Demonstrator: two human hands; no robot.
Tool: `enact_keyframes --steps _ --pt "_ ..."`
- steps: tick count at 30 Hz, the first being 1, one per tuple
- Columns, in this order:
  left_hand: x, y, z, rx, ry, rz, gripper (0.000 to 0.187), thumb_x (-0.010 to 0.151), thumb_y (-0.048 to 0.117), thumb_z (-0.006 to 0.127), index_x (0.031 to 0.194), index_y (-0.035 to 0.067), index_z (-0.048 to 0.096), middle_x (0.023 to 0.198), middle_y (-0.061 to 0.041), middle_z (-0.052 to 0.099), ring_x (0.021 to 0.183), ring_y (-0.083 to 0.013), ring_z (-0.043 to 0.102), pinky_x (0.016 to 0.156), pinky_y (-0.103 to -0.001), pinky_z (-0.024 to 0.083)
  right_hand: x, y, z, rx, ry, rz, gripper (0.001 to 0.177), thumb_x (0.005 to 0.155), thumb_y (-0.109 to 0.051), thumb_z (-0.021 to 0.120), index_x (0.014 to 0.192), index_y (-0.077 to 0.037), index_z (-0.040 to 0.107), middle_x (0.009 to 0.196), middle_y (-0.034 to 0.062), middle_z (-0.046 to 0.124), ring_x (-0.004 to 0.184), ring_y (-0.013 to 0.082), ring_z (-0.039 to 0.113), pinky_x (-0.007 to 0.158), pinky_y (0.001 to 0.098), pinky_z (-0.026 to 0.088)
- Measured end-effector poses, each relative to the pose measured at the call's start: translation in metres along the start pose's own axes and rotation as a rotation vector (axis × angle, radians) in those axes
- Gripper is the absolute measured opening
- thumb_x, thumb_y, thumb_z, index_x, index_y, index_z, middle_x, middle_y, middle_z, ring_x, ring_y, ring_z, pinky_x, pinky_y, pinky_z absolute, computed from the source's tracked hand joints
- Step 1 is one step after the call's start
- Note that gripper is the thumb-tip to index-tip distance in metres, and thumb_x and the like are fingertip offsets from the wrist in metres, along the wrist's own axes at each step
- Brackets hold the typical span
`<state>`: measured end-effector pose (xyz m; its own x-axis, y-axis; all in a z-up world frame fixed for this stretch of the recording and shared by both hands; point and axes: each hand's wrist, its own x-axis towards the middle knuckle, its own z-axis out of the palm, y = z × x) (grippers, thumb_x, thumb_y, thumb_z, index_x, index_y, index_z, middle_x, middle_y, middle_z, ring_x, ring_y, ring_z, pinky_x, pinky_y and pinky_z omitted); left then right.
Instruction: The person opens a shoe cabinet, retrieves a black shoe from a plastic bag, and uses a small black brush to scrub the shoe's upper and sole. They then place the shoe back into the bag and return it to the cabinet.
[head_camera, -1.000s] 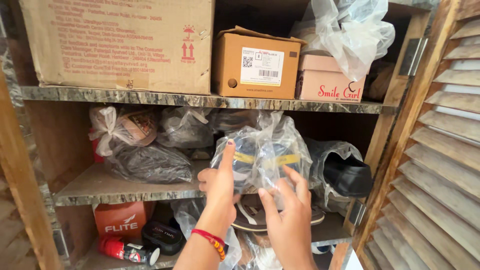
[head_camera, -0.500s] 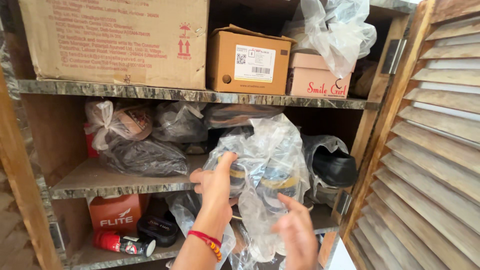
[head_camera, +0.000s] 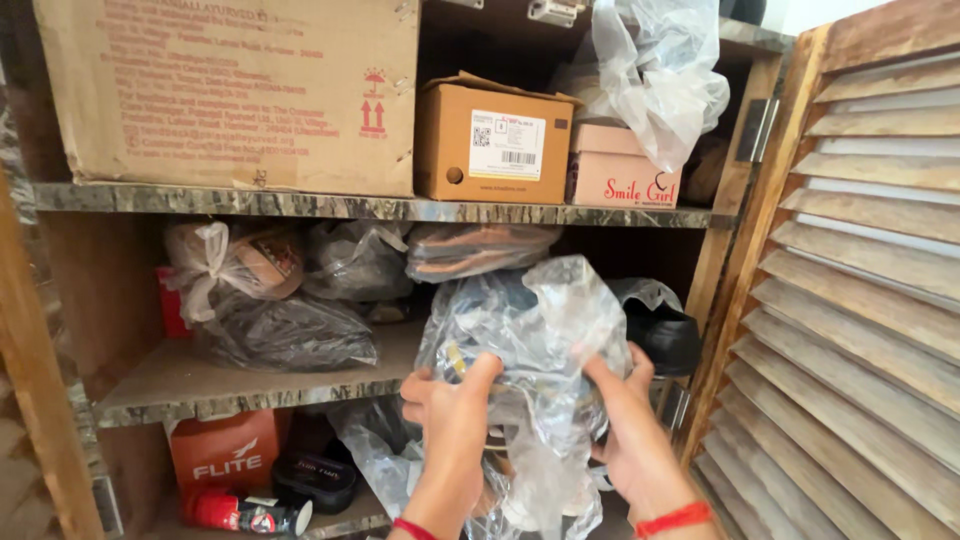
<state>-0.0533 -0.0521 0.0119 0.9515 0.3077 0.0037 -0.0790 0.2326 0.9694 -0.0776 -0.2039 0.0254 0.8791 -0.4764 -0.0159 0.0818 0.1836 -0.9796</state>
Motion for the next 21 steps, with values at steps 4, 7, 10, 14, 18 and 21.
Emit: enact_keyframes --steps 4,7,10,14,18,21 --pt "-0.009 0.015 -0.006 -0.02 -0.102 -0.207 0.106 0.065 0.046 0.077 0.147 0.007 0.024 0.142 -0.014 0.03 0.116 -0.0307 0.055 0.089 -0.047 0.052 -0.006 0.012 0.003 0.072 -0.008 -0.025 0.076 0.08 -0.042 0.068 0.148 -0.035 0.035 0.138 0.0021 0.058 0.122 0.0235 0.055 0.092 0.0594 0.042" --pt "-0.017 0.018 -0.004 -0.045 -0.072 -0.234 0.108 0.067 0.051 0.081 0.147 0.006 0.024 0.143 -0.013 0.028 0.119 -0.0293 0.053 0.091 -0.048 0.052 -0.004 0.023 0.001 0.2 0.004 -0.097 0.07 0.084 -0.028 0.068 0.147 -0.026 0.038 0.13 0.0088 0.061 0.112 0.0239 0.061 0.086 0.0464 0.051" --pt "-0.025 0.004 -0.002 -0.097 0.011 -0.181 0.106 0.066 0.049 0.083 0.144 0.002 0.028 0.141 -0.015 0.029 0.121 -0.0286 0.049 0.091 -0.045 0.05 -0.003 0.047 -0.006 0.215 0.05 -0.203 0.07 0.083 -0.017 0.069 0.146 -0.021 0.039 0.132 0.0091 0.061 0.111 0.0213 0.062 0.087 0.037 0.051" --pt "-0.031 -0.033 -0.001 -0.184 0.092 -0.186 0.099 0.065 0.04 0.08 0.143 0.003 0.031 0.137 -0.012 0.038 0.119 -0.0288 0.052 0.084 -0.048 0.051 -0.004 0.084 -0.023 0.201 0.046 -0.49 0.076 0.077 -0.006 0.073 0.146 -0.011 0.041 0.135 0.0129 0.06 0.117 0.0211 0.06 0.097 0.0354 0.048" --pt "-0.041 -0.068 -0.002 -0.183 0.177 0.081 0.085 0.069 0.031 0.081 0.136 -0.004 0.041 0.135 -0.016 0.045 0.119 -0.0288 0.052 0.091 -0.038 0.046 -0.01 0.105 -0.046 0.082 0.008 -0.751 0.084 0.072 -0.006 0.077 0.147 -0.006 0.039 0.138 0.0164 0.058 0.123 0.0236 0.057 0.105 0.0367 0.043" --pt "-0.05 -0.09 -0.004 -0.35 0.124 -0.175 0.084 0.063 0.024 0.071 0.139 0.012 0.038 0.126 -0.014 0.049 0.105 -0.0292 0.051 0.073 -0.045 0.042 -0.016 0.115 -0.064 0.114 0.009 -0.516 0.084 0.07 -0.005 0.077 0.145 -0.009 0.04 0.14 0.0157 0.054 0.126 0.0248 0.058 0.106 0.0386 0.043"
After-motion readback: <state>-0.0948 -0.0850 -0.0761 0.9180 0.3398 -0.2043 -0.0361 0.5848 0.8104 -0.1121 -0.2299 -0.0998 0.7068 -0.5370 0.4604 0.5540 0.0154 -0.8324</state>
